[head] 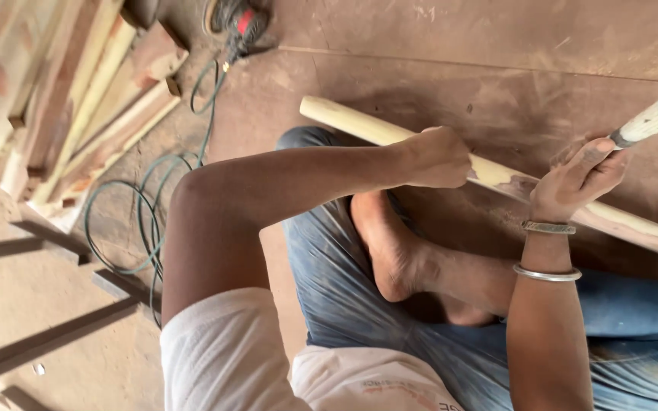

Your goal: The person uses a chisel and a brush to carve and clean details on a long wooden pole while sitting on the floor.

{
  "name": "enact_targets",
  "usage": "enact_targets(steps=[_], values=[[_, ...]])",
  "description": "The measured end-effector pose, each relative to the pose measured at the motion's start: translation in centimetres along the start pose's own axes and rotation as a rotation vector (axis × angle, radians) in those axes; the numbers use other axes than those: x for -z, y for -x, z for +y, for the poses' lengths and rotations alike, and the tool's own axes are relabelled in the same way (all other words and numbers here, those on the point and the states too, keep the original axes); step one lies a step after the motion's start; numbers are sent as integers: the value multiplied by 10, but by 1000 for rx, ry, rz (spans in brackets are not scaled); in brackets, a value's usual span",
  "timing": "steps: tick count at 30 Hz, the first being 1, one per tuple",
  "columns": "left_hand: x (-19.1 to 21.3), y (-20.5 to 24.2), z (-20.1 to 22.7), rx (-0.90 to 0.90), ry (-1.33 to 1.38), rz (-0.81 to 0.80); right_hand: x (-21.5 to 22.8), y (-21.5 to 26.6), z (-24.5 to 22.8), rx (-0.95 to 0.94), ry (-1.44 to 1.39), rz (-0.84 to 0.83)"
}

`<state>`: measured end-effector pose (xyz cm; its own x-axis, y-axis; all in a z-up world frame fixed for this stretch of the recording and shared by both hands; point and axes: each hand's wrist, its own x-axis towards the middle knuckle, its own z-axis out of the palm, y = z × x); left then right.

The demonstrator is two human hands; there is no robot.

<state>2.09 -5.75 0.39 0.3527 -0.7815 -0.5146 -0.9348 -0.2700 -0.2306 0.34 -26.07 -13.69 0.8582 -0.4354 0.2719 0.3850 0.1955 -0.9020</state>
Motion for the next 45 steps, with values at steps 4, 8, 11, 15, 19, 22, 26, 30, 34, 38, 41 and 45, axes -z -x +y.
enact_targets(steps=[4, 8, 11, 15, 19, 22, 26, 30, 34, 38, 41, 45], values=[[-4, 10, -9, -92, 10, 57, -3, -1, -12, -21, -8, -11], [-10, 11, -14, -108, 59, 89, -5, -3, -11, -18, -2, 6], [-12, 7, -17, -87, 120, 66, -4, -2, -11, -22, 10, 1], [-11, 9, -16, -82, 63, 53, -1, -3, -6, 16, 71, -7], [-18, 2, -20, -71, -6, 17, 2, -3, 3, 41, 124, 11], [-37, 3, -28, 68, 272, 303, 3, -5, 3, 40, 126, 16], [-61, 21, -9, 335, 427, 363, -4, -3, -6, 24, 35, -20], [-53, 21, 10, 529, 395, 677, -3, -1, -9, -5, 60, -27], [-30, 3, 7, 537, 420, 383, 4, 2, -3, -75, 53, -23], [-11, 3, 17, 292, 117, 232, 3, -3, 7, 4, 90, 2], [-13, 4, 17, 219, 148, 251, 13, 4, 13, 16, 87, -15], [-10, -10, 6, 223, 240, 193, 17, -3, 19, 57, 133, -28]])
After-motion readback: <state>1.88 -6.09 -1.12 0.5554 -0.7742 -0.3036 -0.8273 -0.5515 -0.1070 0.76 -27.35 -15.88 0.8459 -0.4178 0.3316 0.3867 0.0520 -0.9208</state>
